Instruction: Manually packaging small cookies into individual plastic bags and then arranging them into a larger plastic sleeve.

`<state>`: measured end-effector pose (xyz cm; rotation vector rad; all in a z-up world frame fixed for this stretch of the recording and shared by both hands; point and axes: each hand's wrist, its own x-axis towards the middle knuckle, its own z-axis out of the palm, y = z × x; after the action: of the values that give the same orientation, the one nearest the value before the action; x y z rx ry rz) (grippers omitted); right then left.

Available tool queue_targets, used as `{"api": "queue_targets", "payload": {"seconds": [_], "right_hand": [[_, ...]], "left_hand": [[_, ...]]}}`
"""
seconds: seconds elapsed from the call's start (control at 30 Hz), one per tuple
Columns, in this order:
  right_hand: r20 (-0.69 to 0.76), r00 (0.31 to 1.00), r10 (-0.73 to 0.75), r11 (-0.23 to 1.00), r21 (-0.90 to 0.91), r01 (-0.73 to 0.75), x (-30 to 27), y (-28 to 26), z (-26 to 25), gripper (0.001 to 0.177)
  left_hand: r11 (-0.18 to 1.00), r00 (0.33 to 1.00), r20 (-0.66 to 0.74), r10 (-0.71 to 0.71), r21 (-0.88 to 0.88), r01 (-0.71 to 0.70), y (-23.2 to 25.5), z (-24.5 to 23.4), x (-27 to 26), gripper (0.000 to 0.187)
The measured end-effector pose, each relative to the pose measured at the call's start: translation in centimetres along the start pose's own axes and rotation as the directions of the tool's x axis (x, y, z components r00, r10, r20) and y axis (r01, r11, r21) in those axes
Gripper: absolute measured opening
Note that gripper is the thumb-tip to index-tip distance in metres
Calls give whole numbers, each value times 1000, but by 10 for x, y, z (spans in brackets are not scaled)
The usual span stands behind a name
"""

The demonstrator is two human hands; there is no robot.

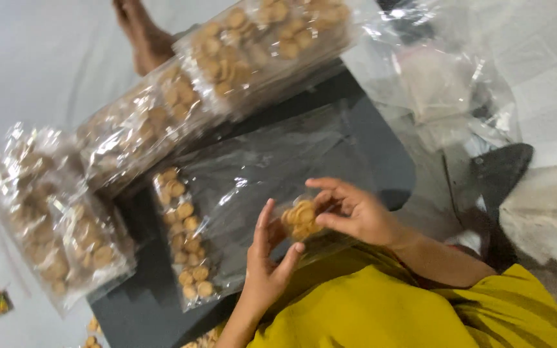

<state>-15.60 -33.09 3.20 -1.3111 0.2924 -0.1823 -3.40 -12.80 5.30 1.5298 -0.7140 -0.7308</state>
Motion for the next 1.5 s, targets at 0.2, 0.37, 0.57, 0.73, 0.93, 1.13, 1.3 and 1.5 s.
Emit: {"api": "queue_targets", "payload": {"seconds": [0.2, 0.37, 0.57, 0.73, 0.93, 1.13, 1.3, 1.5], "right_hand": [[-332, 882, -334, 941, -171, 292, -19, -33, -78, 71], [-458, 815, -354, 922, -316, 223, -29, -23, -124, 61], [-453, 875, -168, 954, -297, 30, -20, 4, -138, 33], [-179, 975, -134, 876, -481, 32, 9, 0, -97, 40], [-3, 942, -335, 321, -940, 112, 15, -15, -85, 37], [576, 799, -169, 32, -808, 589, 37, -7, -116, 65], [751, 640, -166, -80, -657, 750, 87, 0, -79, 46], [855, 504, -120, -70, -514, 855, 159, 45, -10, 55]], "left_hand": [[576, 963, 112, 244, 782, -237, -6, 35, 37, 45], [478, 957, 116, 265, 846, -235, -22, 48, 49, 24], [591, 944, 53, 327, 768, -248, -9, 45, 41, 20], [694, 938, -27, 346, 680, -237, 1, 39, 30, 19], [685, 929, -7, 369, 678, -267, -7, 35, 26, 24], [670, 883, -21, 468, 660, -340, 5, 35, 29, 22], [592, 803, -26, 595, 691, -415, -3, 31, 32, 14], [575, 749, -37, 662, 667, -475, 19, 24, 37, 13]]}}
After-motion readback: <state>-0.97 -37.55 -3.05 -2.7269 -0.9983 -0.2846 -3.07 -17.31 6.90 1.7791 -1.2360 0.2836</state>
